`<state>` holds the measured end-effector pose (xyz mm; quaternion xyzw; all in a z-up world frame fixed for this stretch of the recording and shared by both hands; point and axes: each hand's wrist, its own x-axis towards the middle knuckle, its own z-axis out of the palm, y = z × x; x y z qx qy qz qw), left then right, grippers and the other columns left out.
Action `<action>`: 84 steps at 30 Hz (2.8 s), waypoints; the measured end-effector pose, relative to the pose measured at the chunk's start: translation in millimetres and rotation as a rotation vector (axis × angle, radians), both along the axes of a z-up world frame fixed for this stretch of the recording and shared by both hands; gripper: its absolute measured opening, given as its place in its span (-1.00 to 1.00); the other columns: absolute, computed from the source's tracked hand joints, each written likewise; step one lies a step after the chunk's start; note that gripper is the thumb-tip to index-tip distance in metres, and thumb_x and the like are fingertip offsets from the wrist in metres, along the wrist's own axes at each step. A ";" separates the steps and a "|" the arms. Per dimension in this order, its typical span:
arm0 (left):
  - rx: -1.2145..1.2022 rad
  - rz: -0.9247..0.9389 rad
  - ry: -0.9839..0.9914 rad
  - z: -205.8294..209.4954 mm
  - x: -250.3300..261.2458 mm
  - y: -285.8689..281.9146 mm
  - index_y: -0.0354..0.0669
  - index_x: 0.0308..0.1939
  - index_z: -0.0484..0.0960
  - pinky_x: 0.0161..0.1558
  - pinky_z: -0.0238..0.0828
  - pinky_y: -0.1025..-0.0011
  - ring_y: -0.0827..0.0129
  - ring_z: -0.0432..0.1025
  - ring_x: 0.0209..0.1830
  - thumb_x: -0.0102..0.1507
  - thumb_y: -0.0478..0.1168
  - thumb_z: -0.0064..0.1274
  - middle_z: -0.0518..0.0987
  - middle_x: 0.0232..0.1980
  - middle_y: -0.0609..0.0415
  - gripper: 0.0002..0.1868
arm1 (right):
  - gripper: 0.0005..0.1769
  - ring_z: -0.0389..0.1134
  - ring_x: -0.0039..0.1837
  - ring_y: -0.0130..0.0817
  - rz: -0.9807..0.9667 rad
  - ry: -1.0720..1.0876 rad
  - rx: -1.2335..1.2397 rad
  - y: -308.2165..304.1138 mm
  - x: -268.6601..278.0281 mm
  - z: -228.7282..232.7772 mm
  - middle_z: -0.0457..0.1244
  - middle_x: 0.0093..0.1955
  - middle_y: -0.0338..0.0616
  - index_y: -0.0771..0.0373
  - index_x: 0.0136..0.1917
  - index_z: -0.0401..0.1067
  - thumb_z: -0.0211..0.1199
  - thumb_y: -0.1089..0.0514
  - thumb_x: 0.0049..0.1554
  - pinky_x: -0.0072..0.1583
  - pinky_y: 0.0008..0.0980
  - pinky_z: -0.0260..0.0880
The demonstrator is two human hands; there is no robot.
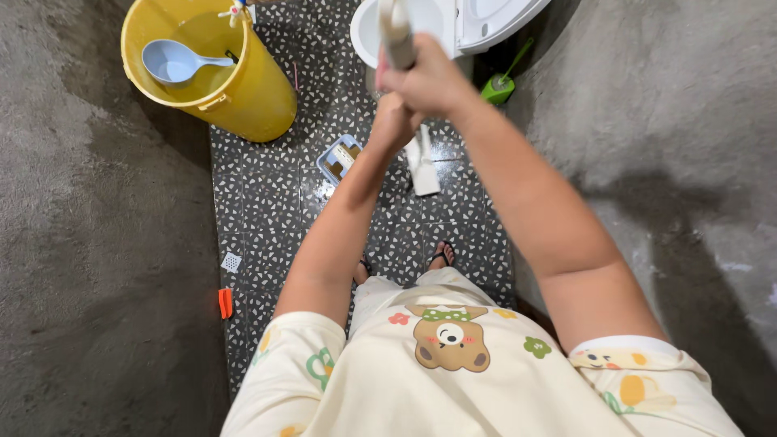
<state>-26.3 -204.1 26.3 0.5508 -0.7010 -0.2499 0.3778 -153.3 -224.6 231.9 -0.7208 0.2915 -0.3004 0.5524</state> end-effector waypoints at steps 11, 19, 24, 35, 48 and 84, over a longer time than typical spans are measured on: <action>0.134 -0.176 0.643 -40.9 31.7 30.5 -0.24 0.21 0.45 0.11 0.50 0.34 0.33 0.50 0.14 0.44 -0.25 -0.03 0.56 0.12 0.01 -0.72 | -0.91 0.35 -0.02 -0.46 -0.179 -0.003 0.097 57.2 68.2 -36.5 0.34 -0.15 -0.26 0.29 -0.14 0.45 0.20 0.37 0.04 0.10 -0.37 0.40; 0.254 -0.207 1.222 -36.0 100.0 25.9 -0.28 0.31 0.29 0.25 0.42 0.34 0.37 0.34 0.27 0.47 -0.29 -0.24 0.40 0.26 0.04 -0.67 | -0.88 0.33 0.02 -0.44 -0.108 -0.139 -0.012 71.0 130.8 -35.5 0.30 -0.12 -0.25 0.29 -0.11 0.39 0.18 0.39 0.04 0.15 -0.39 0.38; -0.139 -0.097 0.324 -12.8 114.8 53.4 -0.31 -0.15 0.64 -0.13 0.53 0.30 0.34 0.56 -0.19 0.26 -0.35 0.00 0.66 -0.22 -0.02 -0.84 | -0.87 0.30 0.03 -0.43 -0.091 -0.208 -0.076 88.7 120.5 -26.6 0.27 -0.10 -0.24 0.28 -0.14 0.36 0.16 0.43 0.04 0.17 -0.38 0.35; 0.234 -0.027 0.173 10.2 81.0 91.2 -0.25 0.12 0.55 0.07 0.44 0.25 0.04 0.54 0.09 0.02 -0.26 0.36 0.64 0.04 -0.20 -0.40 | -0.86 0.35 0.05 -0.46 -0.423 -0.158 -0.168 146.4 60.0 -59.9 0.32 -0.05 -0.26 0.27 -0.02 0.40 0.33 0.31 0.15 0.14 -0.42 0.40; 0.294 0.002 0.129 -12.0 46.3 222.6 -0.10 0.33 0.47 0.21 0.43 0.29 0.13 0.52 0.24 0.12 -0.13 0.37 0.63 0.20 -0.11 -0.29 | -0.76 0.34 -0.08 -0.44 -0.808 -0.018 -0.401 266.7 -14.7 -66.4 0.33 -0.11 -0.17 0.31 -0.01 0.40 0.47 0.22 0.30 0.00 -0.38 0.41; 0.418 0.305 -0.039 -17.9 283.2 440.1 0.00 0.22 0.62 0.18 0.52 0.25 0.05 0.57 0.17 0.41 -0.23 0.07 0.69 0.14 -0.14 -0.71 | -0.81 0.34 -0.13 -0.55 -0.417 -0.307 0.022 459.2 275.2 -118.5 0.35 -0.18 -0.24 0.30 -0.11 0.44 0.37 0.17 0.25 -0.06 -0.51 0.38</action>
